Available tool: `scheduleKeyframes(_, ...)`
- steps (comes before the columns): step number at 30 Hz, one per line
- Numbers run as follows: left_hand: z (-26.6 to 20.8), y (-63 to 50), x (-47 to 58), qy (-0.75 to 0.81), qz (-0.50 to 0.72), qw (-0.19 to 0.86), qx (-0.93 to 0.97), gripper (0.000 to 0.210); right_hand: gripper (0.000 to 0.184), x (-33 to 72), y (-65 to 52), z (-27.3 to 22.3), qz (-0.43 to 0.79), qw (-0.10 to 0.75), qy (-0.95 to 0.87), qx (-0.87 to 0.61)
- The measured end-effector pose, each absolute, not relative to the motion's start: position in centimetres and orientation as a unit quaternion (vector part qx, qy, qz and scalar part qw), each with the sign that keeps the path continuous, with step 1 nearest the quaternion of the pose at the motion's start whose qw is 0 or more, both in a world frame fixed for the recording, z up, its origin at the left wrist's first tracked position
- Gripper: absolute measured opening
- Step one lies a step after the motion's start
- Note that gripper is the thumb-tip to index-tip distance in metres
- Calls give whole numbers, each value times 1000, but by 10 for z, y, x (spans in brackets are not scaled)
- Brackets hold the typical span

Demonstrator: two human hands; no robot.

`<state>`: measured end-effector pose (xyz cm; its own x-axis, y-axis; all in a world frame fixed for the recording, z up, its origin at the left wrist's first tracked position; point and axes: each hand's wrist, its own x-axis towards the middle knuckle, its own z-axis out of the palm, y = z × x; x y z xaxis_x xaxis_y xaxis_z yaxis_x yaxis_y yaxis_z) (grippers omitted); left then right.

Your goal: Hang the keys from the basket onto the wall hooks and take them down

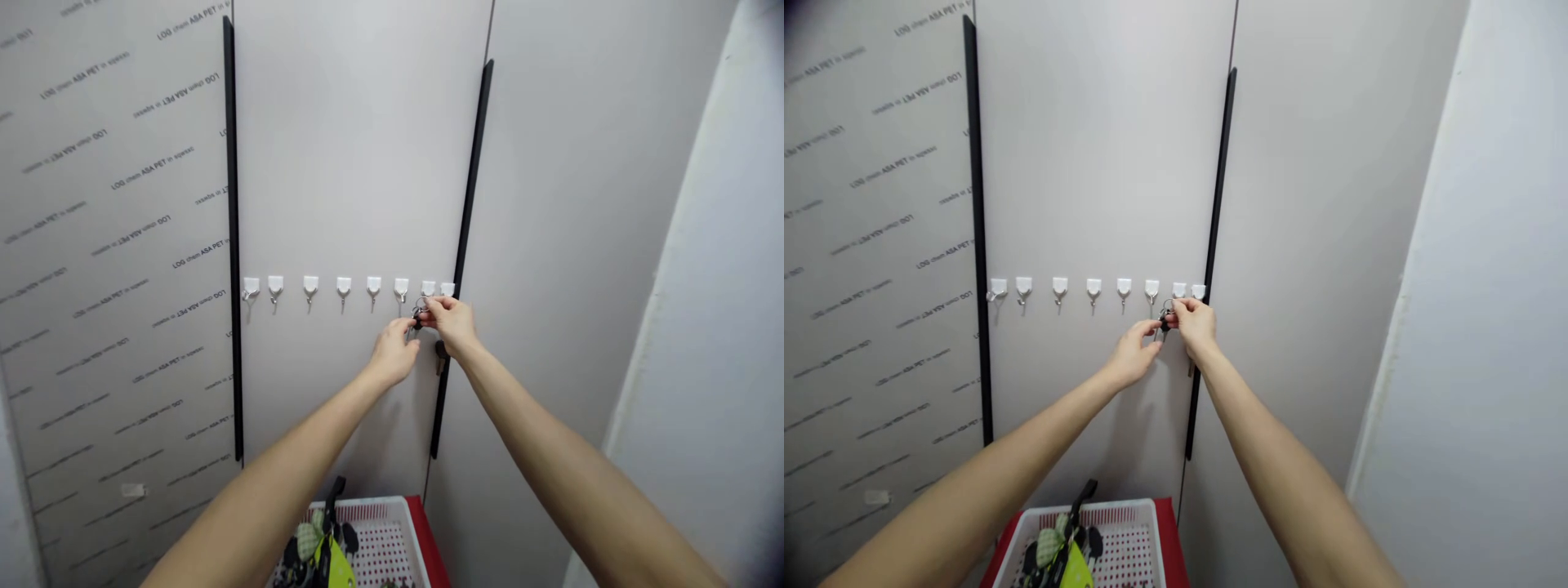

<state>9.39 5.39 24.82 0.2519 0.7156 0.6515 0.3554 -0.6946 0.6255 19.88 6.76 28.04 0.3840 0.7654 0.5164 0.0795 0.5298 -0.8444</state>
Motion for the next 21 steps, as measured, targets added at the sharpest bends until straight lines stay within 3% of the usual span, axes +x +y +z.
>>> scheduleKeyframes(9, 247, 65, 119, 309, 529, 243, 752, 32, 6, 221, 89, 279, 176, 688, -486, -509)
scheduleKeyframes(14, 192, 51, 90, 343, 489, 277, 752, 29, 24, 227, 71, 242, 12, 637, -556, -534)
scheduleKeyframes(17, 133, 31, 65, 357, 397, 293, 793, 28, 25, 221, 39, 186, 1, 506, -663, -553)
scheduleKeyframes(21, 59, -4, 43, 356, 253, 295, 850, 29, 21, 207, -9, 100, 151, 181, -840, -490)
